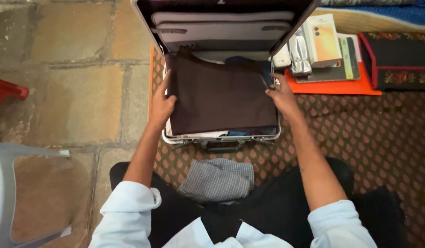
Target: The person packs folded clothes into a suitcase placed on a mat. They place a brown garment inside, close and reopen the suitcase, then add a black garment. The person removes the black garment, places it on the mat, and then removes a white garment and a blue garment from the suitcase, placing them on the mat as well.
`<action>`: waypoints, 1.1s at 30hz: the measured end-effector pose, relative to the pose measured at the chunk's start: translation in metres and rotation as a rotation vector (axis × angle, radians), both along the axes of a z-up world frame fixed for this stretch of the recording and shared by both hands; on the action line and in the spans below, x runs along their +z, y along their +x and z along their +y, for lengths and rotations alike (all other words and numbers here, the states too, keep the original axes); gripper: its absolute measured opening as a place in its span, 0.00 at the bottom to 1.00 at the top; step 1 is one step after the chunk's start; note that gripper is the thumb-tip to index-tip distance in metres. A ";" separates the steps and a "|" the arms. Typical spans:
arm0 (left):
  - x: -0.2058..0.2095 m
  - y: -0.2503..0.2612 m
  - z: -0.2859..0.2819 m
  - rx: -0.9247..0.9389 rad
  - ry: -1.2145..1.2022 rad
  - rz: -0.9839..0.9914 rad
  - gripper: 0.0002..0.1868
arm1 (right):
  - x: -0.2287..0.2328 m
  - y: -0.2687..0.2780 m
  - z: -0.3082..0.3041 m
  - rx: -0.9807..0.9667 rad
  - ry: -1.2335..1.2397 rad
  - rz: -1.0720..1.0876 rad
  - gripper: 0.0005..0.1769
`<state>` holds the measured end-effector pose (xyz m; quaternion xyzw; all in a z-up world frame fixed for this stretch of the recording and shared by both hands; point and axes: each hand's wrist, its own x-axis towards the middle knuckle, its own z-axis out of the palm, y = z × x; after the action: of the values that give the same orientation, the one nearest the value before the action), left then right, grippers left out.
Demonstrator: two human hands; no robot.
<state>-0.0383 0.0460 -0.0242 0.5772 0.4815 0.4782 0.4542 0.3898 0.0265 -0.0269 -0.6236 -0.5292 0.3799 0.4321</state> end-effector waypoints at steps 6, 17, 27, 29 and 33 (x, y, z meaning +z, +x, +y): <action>0.005 0.016 0.011 0.136 0.097 0.366 0.32 | 0.020 -0.025 -0.005 -0.045 0.081 -0.355 0.30; 0.021 0.026 0.035 0.079 0.146 0.639 0.58 | 0.027 -0.059 -0.038 -0.140 0.243 -0.710 0.31; 0.040 0.036 0.018 0.122 0.191 1.039 0.43 | 0.050 -0.075 -0.043 -0.177 0.255 -1.092 0.30; 0.030 0.037 0.027 0.211 0.575 1.246 0.41 | 0.056 -0.085 -0.039 -0.147 0.328 -1.143 0.32; 0.007 0.052 0.055 -0.050 0.715 1.098 0.37 | 0.055 -0.122 -0.010 0.139 0.412 -0.839 0.27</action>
<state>0.0134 0.1014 -0.0172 0.8639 0.4411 0.2338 -0.0665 0.2679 0.0170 0.0284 -0.5876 -0.7630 0.0104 0.2691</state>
